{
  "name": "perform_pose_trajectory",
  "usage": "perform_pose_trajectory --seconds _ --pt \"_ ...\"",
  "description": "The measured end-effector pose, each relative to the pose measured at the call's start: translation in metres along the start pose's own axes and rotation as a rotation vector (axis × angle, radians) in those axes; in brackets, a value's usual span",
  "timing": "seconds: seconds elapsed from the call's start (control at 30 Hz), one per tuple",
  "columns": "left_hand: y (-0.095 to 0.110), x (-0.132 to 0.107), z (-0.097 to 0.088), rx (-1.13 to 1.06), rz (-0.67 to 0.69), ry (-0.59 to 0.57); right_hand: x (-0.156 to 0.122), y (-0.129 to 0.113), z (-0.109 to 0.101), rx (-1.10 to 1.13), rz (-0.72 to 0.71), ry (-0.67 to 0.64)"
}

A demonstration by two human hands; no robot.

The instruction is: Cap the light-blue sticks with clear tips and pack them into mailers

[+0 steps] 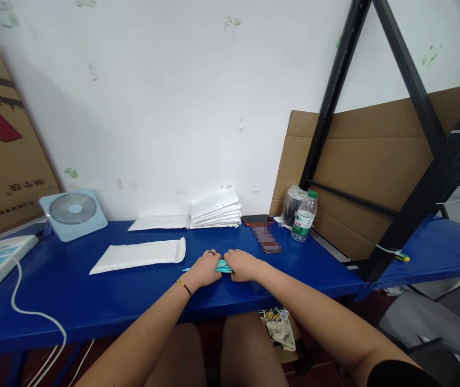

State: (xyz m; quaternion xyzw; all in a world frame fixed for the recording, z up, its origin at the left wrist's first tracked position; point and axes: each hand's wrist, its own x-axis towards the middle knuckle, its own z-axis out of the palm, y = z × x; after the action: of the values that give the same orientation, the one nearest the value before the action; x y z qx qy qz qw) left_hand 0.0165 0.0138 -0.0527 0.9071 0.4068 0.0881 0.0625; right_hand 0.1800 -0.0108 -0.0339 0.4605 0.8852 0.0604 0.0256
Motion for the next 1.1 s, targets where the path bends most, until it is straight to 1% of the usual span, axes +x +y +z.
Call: perform_pose_trajectory --seconds 0.07,0.13,0.2,0.27,0.33,0.37,0.4,0.43,0.47,0.5,0.53,0.63,0.7,0.77,0.8,0.87,0.9,0.93,0.97,1.0,1.03,1.07,1.1 --pt "0.0 -0.004 0.001 -0.006 0.008 0.043 0.001 -0.003 -0.007 0.015 0.034 -0.052" --pt "0.001 -0.005 0.0 -0.035 -0.023 0.086 0.003 -0.005 -0.023 0.036 0.053 -0.103" --pt "0.003 -0.002 -0.005 -0.137 -0.088 0.138 0.005 -0.003 -0.053 0.044 0.036 -0.117" --pt "0.008 0.004 -0.014 -0.316 -0.146 0.234 0.007 0.001 -0.093 0.06 -0.013 -0.106" --pt "0.015 0.011 -0.024 -0.503 -0.171 0.383 0.008 0.005 -0.133 0.123 -0.034 -0.029" --pt "0.02 0.014 -0.028 -0.584 -0.179 0.452 0.009 0.006 -0.15 0.154 -0.019 0.043" --pt "0.025 0.016 -0.03 -0.654 -0.19 0.509 0.01 0.005 -0.162 0.17 0.009 0.115" --pt "0.029 0.018 -0.031 -0.718 -0.203 0.547 0.011 0.004 -0.169 0.183 0.027 0.179" --pt "0.033 0.019 -0.03 -0.778 -0.217 0.565 0.013 0.001 -0.171 0.189 0.04 0.23" --pt "0.036 0.019 -0.026 -0.832 -0.232 0.566 0.015 -0.003 -0.167 0.19 0.046 0.25" --pt "0.039 0.019 -0.022 -0.882 -0.25 0.556 0.017 -0.008 -0.159 0.188 0.043 0.248" --pt "0.041 0.017 -0.003 -1.001 -0.29 0.506 0.023 -0.021 -0.124 0.173 0.026 0.168" --pt "0.041 0.017 0.007 -1.09 -0.264 0.476 0.026 -0.024 -0.105 0.206 0.041 0.174" --pt "0.042 0.016 0.01 -1.154 -0.218 0.457 0.026 -0.021 -0.095 0.333 0.045 0.227" --pt "0.043 0.015 0.009 -1.196 -0.206 0.442 0.025 -0.017 -0.093 0.448 0.042 0.265" --pt "0.045 0.011 0.003 -1.325 -0.202 0.386 0.019 -0.009 -0.092 0.776 0.042 0.367" --pt "0.047 0.008 -0.002 -1.424 -0.194 0.332 0.014 -0.006 -0.091 0.973 0.045 0.411" --pt "0.049 0.003 -0.008 -1.536 -0.173 0.247 0.009 -0.003 -0.089 1.173 0.049 0.441" --pt "0.051 -0.003 -0.013 -1.64 -0.142 0.129 0.003 -0.003 -0.085 1.36 0.036 0.427" --pt "0.053 -0.008 -0.018 -1.717 -0.104 -0.02 -0.003 -0.004 -0.081 1.521 -0.004 0.353" --pt "0.055 -0.015 -0.023 -1.77 -0.067 -0.187 -0.008 -0.008 -0.076 1.65 -0.06 0.244" --pt "0.057 -0.02 -0.026 -1.807 -0.039 -0.34 -0.014 -0.012 -0.07 1.742 -0.122 0.122" --pt "0.059 -0.026 -0.028 -1.832 -0.019 -0.454 -0.018 -0.019 -0.064 1.804 -0.165 0.034"
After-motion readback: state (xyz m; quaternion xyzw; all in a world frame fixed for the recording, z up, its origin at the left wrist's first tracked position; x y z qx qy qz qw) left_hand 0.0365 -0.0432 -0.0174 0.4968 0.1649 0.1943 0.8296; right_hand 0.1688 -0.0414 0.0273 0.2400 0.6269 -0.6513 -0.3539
